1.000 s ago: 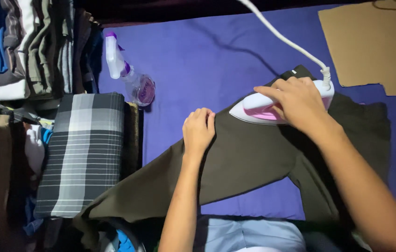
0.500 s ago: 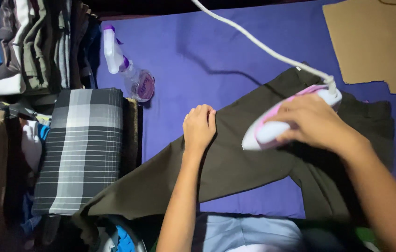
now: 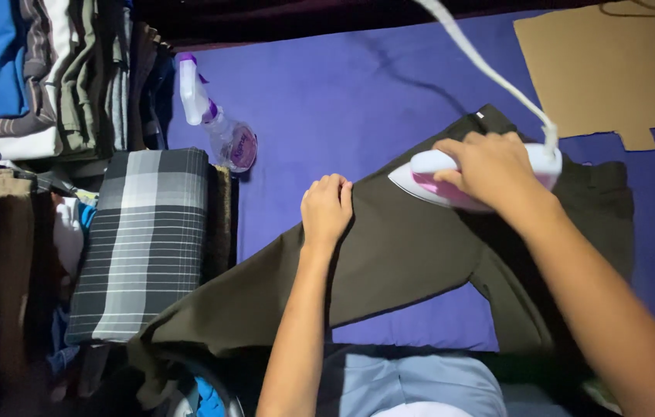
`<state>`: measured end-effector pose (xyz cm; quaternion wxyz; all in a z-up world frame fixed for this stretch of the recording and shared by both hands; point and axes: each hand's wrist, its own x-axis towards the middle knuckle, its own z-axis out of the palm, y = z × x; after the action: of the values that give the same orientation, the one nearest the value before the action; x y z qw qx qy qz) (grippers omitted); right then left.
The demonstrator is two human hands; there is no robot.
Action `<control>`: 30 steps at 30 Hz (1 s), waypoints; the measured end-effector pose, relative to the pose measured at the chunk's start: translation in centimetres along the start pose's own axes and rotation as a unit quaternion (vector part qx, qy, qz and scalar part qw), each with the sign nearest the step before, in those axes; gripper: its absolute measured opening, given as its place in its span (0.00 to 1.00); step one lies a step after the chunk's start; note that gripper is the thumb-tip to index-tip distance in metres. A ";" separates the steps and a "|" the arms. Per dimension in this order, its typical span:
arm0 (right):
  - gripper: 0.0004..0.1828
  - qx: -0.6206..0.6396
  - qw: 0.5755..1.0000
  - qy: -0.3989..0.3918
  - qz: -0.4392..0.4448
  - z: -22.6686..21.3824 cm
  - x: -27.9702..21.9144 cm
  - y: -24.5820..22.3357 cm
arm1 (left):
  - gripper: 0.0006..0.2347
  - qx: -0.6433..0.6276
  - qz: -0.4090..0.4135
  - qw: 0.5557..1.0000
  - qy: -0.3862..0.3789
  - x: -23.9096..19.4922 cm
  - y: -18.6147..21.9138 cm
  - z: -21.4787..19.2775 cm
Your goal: Ironing a pair of dark green pants using a pink and white iron.
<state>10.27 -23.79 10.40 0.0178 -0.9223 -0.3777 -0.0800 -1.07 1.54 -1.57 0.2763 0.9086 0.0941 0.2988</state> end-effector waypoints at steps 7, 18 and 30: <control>0.26 -0.070 0.994 -0.013 0.079 0.0 -2.9 -0.5 | 0.06 0.012 0.019 1.000 0.008 0.3 0.2 0.0; 0.31 -0.134 0.975 0.097 0.150 5.3 1.7 2.3 | 0.06 0.025 0.020 0.999 -0.013 0.7 0.4 0.1; 0.31 0.098 0.963 -0.179 0.174 -0.8 0.5 2.3 | 0.08 0.045 0.050 0.994 -0.090 1.8 -1.2 0.0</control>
<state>12.14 -25.10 11.32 0.0541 -0.9668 -0.2146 0.1280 0.41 3.11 -1.38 0.2267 0.9469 0.0366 0.2249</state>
